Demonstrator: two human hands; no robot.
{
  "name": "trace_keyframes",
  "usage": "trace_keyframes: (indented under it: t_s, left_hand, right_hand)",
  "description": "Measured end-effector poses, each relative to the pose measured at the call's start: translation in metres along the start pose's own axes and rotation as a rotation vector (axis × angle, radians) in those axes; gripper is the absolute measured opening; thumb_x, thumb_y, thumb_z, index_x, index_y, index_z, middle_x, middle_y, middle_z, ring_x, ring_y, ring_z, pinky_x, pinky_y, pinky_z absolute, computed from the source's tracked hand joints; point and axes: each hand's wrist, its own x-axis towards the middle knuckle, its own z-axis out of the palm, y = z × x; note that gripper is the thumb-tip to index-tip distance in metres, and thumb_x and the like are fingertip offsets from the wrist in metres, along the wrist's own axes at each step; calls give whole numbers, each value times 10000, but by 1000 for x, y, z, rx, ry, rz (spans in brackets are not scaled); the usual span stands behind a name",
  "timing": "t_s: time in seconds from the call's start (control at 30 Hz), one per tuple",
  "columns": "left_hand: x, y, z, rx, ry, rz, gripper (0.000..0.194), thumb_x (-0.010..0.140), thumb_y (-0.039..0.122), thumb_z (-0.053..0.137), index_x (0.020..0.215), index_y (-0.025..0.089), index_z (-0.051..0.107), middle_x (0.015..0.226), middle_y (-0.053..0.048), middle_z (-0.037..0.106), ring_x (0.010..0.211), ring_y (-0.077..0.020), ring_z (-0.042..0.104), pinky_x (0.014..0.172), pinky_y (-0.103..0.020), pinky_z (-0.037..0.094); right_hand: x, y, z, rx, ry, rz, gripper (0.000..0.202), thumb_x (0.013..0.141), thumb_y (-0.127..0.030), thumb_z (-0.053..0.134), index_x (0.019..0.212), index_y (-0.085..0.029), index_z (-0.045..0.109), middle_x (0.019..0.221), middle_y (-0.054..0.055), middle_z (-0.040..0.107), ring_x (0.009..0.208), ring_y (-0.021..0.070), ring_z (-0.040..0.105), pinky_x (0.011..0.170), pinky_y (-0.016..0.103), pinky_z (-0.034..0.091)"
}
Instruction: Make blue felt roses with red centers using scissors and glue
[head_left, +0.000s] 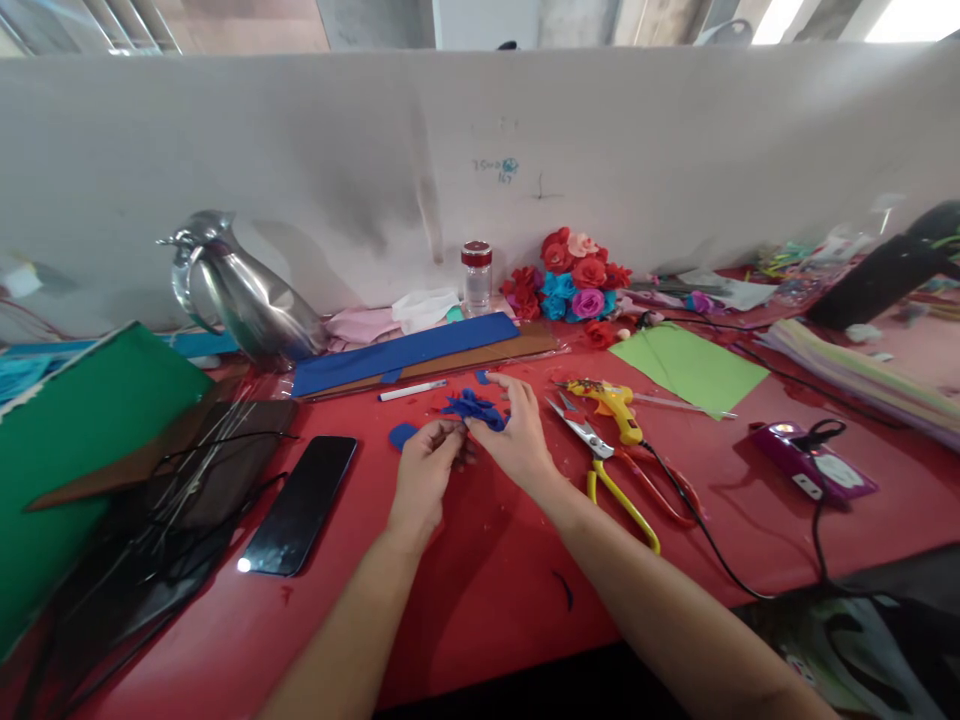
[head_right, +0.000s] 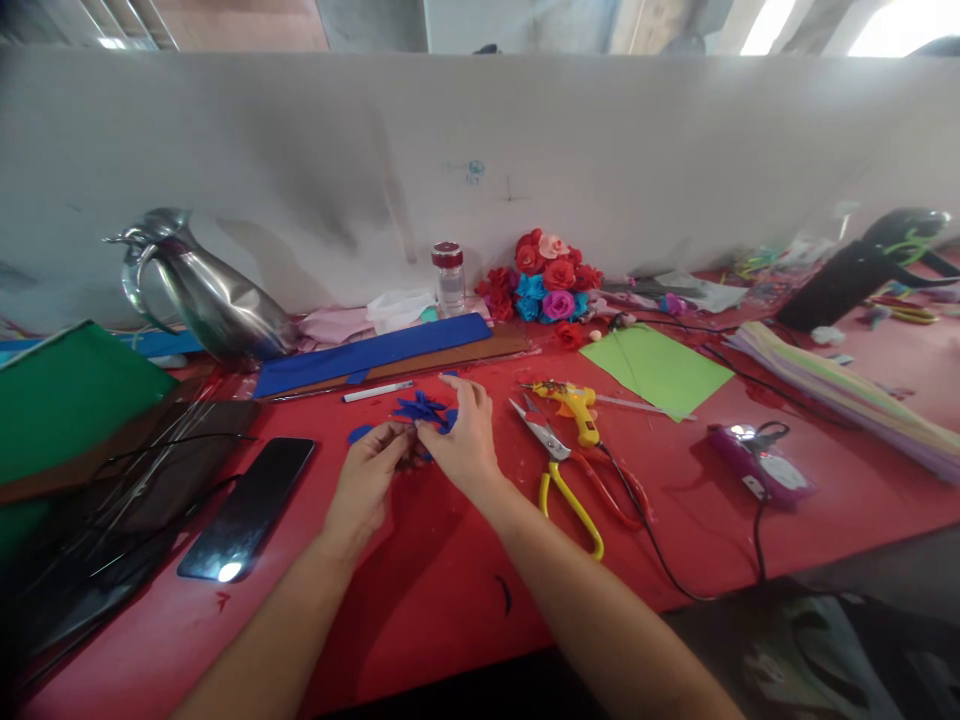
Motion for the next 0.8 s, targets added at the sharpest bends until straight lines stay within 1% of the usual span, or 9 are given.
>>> trace_keyframes:
  t_s: [0.2,0.37,0.5,0.57,0.63,0.67,0.77,0.8]
  left_hand:
    - [-3,-1,3,46,44,80,105,695,276,631,672,174,641,555,18,581,513,-113,488,524,-231,396]
    - [-3,-5,3,121,81,138,110,709,269,620,678,168,649,604,10,608,538,-111,486,541,-230,385]
    - [-3,-6,2,103,84,104,103,704,263,614,672,168,639,560,21,585,508,-108,482,528,-232,378]
    - [-2,-5,2,66,89,72,100,691,265,618,666,169,628,534,25,574,486,-106,484,512,-229,369]
    - [-1,-4,1,28,98,30,107,673,275,629,654,170,616,525,23,574,472,-106,497,497,-227,363]
    - [0,-4,1,12,104,6,113,662,280,636,649,170,611,524,21,574,467,-107,506,491,-226,360]
    - [2,-4,-2,-27,117,-64,140,622,296,653,634,167,601,509,22,562,448,-105,520,472,-221,345]
    - [3,-4,-2,-40,118,-81,148,611,299,658,638,164,604,508,23,560,445,-103,522,468,-219,341]
  right_hand:
    - [-3,-1,2,30,-12,14,469,682,-247,642,1141,-238,544,1166,94,538,1066,258,505,963,458,422]
    - [-4,-1,4,70,-10,63,426,693,-242,618,1114,-240,549,1145,85,555,1096,258,505,965,452,418]
    - [-4,-2,2,146,-67,94,470,676,-217,589,1143,-234,535,1189,86,542,1102,251,500,937,426,433]
    - [-5,-5,-1,180,-68,91,491,664,-199,576,1152,-236,531,1209,83,535,1097,245,495,924,412,432]
    - [-5,-9,-4,209,-14,85,452,673,-195,562,1122,-239,542,1185,73,551,1078,236,495,916,400,422]
    - [-5,-10,-6,227,30,87,397,693,-207,557,1089,-238,552,1150,68,567,1053,229,501,903,390,419]
    - [-4,-14,-9,292,150,114,164,799,-306,533,937,-226,569,975,52,596,922,199,521,821,340,417]
    - [-3,-15,-10,315,176,123,143,825,-347,524,888,-224,562,909,40,589,868,186,519,787,322,412]
